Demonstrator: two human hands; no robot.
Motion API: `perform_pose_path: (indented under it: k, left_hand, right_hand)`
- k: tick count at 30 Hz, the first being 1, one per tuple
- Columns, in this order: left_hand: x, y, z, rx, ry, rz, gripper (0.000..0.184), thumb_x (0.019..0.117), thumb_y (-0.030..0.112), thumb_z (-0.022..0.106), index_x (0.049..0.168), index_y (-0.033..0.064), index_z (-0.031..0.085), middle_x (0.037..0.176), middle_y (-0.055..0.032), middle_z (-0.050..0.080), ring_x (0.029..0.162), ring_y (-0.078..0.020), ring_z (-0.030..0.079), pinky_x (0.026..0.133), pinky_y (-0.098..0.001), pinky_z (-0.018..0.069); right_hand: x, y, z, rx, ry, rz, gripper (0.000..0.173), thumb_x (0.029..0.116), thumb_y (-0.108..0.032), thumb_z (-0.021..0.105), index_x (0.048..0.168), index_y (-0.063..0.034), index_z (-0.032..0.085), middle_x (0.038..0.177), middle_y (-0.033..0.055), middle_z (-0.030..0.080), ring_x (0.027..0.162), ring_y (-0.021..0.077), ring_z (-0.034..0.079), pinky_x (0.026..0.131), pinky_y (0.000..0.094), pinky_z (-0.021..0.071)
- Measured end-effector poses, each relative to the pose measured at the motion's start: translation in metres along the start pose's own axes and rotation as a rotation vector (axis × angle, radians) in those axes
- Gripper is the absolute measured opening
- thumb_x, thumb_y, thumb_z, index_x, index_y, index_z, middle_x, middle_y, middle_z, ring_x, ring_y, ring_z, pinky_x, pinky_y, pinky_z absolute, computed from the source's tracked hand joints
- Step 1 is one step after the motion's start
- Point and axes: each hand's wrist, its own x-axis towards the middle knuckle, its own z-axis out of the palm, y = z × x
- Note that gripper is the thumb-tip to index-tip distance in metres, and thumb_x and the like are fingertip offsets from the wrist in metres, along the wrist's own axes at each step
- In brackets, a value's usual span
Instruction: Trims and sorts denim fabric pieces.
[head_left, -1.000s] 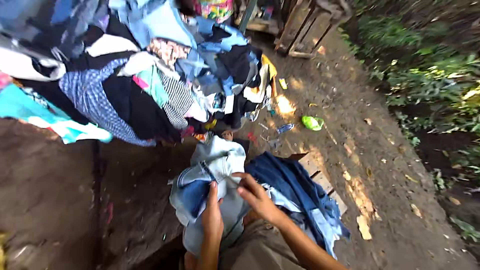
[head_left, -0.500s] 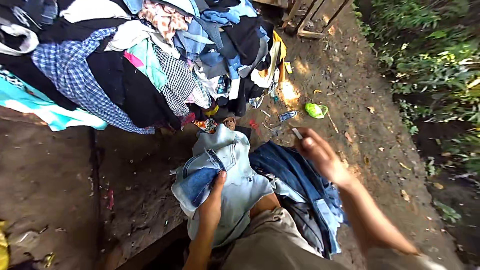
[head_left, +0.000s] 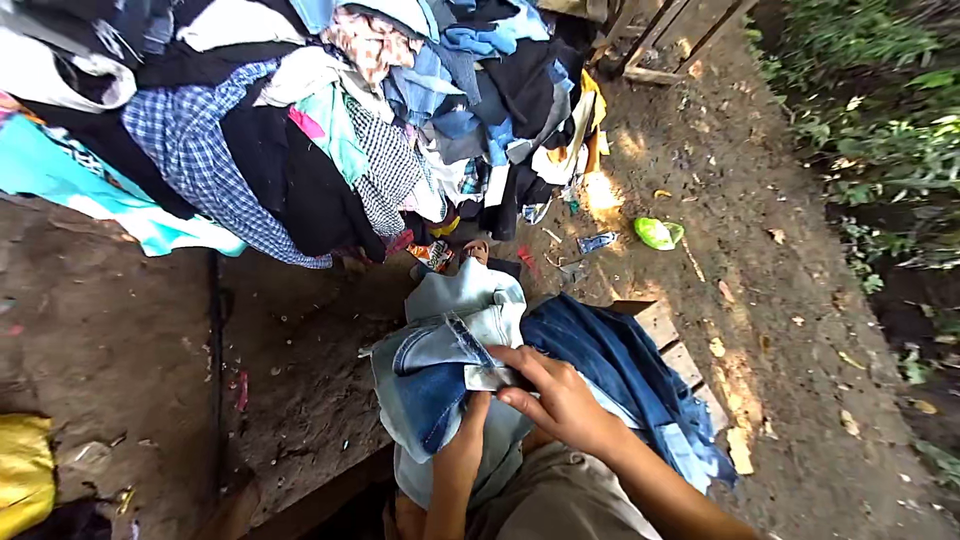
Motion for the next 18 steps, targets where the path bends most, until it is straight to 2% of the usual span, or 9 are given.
perform_pose_path:
  k: [3,6,8,9,10,11,13,15,18]
  left_hand:
    - [-0.003,0.001,-0.002,0.02,-0.015,-0.008,0.029,0.082,-0.001,0.075,0.11,-0.0036,0.069,0.102,0.0009,0.074,0.103,-0.0022,0.068,0.096,-0.0225,0.0551]
    - [-0.002,-0.002,-0.003,-0.04,-0.033,-0.009,0.028,0.0825,-0.002,0.075,0.11,-0.0035,0.069,0.103,-0.0017,0.074,0.103,-0.0061,0.069,0.097,-0.0256,0.0559]
    - [-0.003,-0.005,-0.002,-0.11,-0.029,-0.04,0.03,0.0818,-0.001,0.078,0.111,-0.0033,0.068,0.103,-0.0031,0.074,0.102,-0.0086,0.07,0.096,-0.0283,0.0571]
    - [-0.004,-0.006,-0.002,-0.138,-0.027,-0.069,0.031,0.0814,-0.001,0.078,0.111,-0.0032,0.068,0.103,-0.0033,0.074,0.102,-0.0094,0.07,0.096,-0.0295,0.0575]
    - [-0.006,-0.008,-0.002,-0.167,-0.028,-0.096,0.031,0.0813,-0.001,0.078,0.111,-0.0029,0.067,0.103,-0.0036,0.074,0.102,-0.0102,0.07,0.095,-0.0306,0.0576]
    - [-0.007,-0.01,-0.002,-0.2,-0.029,-0.12,0.031,0.0814,-0.001,0.078,0.111,-0.0026,0.067,0.102,-0.0041,0.074,0.101,-0.0112,0.07,0.095,-0.0317,0.0577]
    - [-0.008,-0.011,0.0,-0.256,-0.015,-0.159,0.031,0.0815,-0.002,0.077,0.11,-0.0025,0.066,0.102,-0.0055,0.074,0.101,-0.0131,0.07,0.094,-0.0338,0.0581]
    - [-0.008,-0.009,0.002,-0.26,0.015,-0.201,0.031,0.0823,-0.003,0.075,0.112,-0.0032,0.065,0.102,-0.0061,0.073,0.101,-0.0133,0.07,0.094,-0.0341,0.0584]
    - [-0.007,-0.004,0.003,-0.225,0.041,-0.256,0.034,0.0828,-0.003,0.075,0.114,-0.004,0.063,0.104,-0.0047,0.073,0.102,-0.0116,0.07,0.094,-0.0325,0.0584]
  right_hand:
    - [0.001,0.002,-0.006,0.015,-0.047,-0.042,0.05,0.1056,-0.05,0.047,0.135,-0.013,0.063,0.09,0.0093,0.068,0.071,0.017,0.067,0.06,0.0338,0.0565]
    - [-0.001,0.002,-0.002,0.133,-0.008,0.019,0.042,0.105,-0.045,0.052,0.13,-0.0151,0.068,0.087,0.0072,0.066,0.071,0.0133,0.064,0.06,0.0302,0.0544]
    - [-0.002,-0.001,-0.003,0.523,-0.046,0.173,0.035,0.1048,-0.033,0.057,0.126,-0.0097,0.07,0.095,-0.0008,0.07,0.079,0.0009,0.062,0.071,0.0192,0.0536]
    - [0.0,-0.002,-0.004,0.801,-0.077,0.296,0.03,0.1041,-0.029,0.057,0.123,-0.0094,0.07,0.09,-0.0071,0.067,0.073,-0.0051,0.056,0.066,0.0134,0.0471]
    - [0.002,-0.002,-0.006,1.062,-0.133,0.449,0.027,0.1029,-0.032,0.058,0.118,-0.0144,0.071,0.079,-0.0114,0.063,0.063,-0.007,0.05,0.056,0.0109,0.0395]
    - [0.003,0.003,-0.008,1.264,-0.214,0.572,0.024,0.1012,-0.039,0.06,0.111,-0.019,0.07,0.073,-0.0122,0.059,0.057,-0.006,0.047,0.049,0.0111,0.0367]
    - [0.003,0.01,-0.009,1.457,-0.32,0.663,0.025,0.0977,-0.046,0.065,0.107,-0.0229,0.066,0.071,-0.011,0.057,0.055,-0.0033,0.05,0.048,0.0125,0.0395]
    - [-0.001,0.006,-0.01,1.379,-0.301,0.6,0.03,0.0995,-0.045,0.062,0.116,-0.021,0.063,0.074,-0.0118,0.056,0.06,-0.0025,0.051,0.053,0.0141,0.0422]
    - [-0.01,-0.005,-0.017,0.898,-0.209,0.424,0.047,0.1018,-0.036,0.058,0.138,-0.0066,0.054,0.077,-0.0123,0.052,0.061,-0.0062,0.046,0.055,0.0122,0.0405]
